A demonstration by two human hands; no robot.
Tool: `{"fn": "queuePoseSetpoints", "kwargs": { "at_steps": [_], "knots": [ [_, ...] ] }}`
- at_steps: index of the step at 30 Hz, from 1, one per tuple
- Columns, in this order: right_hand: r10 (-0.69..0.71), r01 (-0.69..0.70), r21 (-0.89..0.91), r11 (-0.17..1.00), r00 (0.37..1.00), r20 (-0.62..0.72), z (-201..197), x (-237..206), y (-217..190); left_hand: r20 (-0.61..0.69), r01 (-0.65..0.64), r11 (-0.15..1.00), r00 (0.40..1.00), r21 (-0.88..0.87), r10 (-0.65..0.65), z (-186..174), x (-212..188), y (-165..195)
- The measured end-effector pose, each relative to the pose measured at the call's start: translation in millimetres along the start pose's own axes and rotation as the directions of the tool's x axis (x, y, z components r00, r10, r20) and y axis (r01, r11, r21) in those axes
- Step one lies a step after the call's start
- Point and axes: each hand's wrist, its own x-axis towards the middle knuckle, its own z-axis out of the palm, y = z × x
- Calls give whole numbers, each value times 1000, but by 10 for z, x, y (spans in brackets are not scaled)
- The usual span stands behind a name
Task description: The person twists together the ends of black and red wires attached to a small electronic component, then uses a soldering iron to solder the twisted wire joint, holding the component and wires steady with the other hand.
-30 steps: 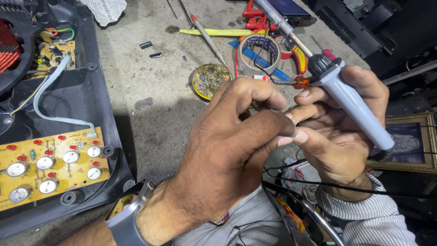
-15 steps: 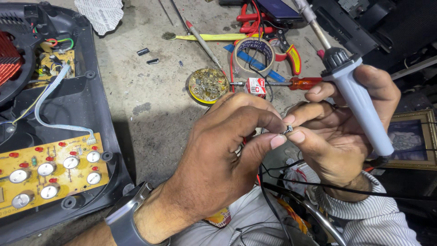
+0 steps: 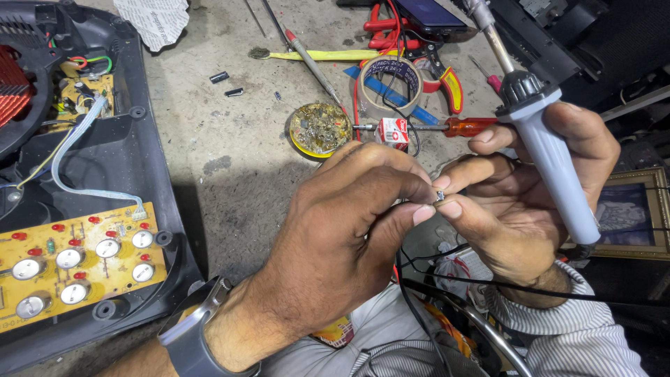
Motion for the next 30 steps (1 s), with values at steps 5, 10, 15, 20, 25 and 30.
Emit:
{"fn": "queuePoseSetpoints", "kwargs": {
  "at_steps": [5, 10, 15, 20, 25, 30],
  "knots": [
    [-11, 12, -28, 1000, 999, 50, -46, 0, 7, -6, -15, 1000, 1000, 8, 15, 9, -22, -14],
    [0, 0, -40, 999, 1000, 1, -7, 52, -10, -8, -39, 998, 999, 46, 39, 1, -28, -13],
    [-28, 32, -81, 996, 999, 45, 49, 81, -91, 7, -61, 995, 998, 77, 61, -18, -7, 4],
    [-26, 25, -68, 997, 1000, -16, 133, 141, -97, 20, -67, 988, 998, 140, 65, -38, -1, 24],
    [-69, 75, -133, 988, 996, 51, 126, 93, -118, -13, -58, 994, 998, 96, 60, -24, -2, 24],
    [-72, 78, -118, 990, 996, 54, 80, 66, -67, -4, -59, 993, 998, 106, 60, -31, 8, 32]
  ]
}}
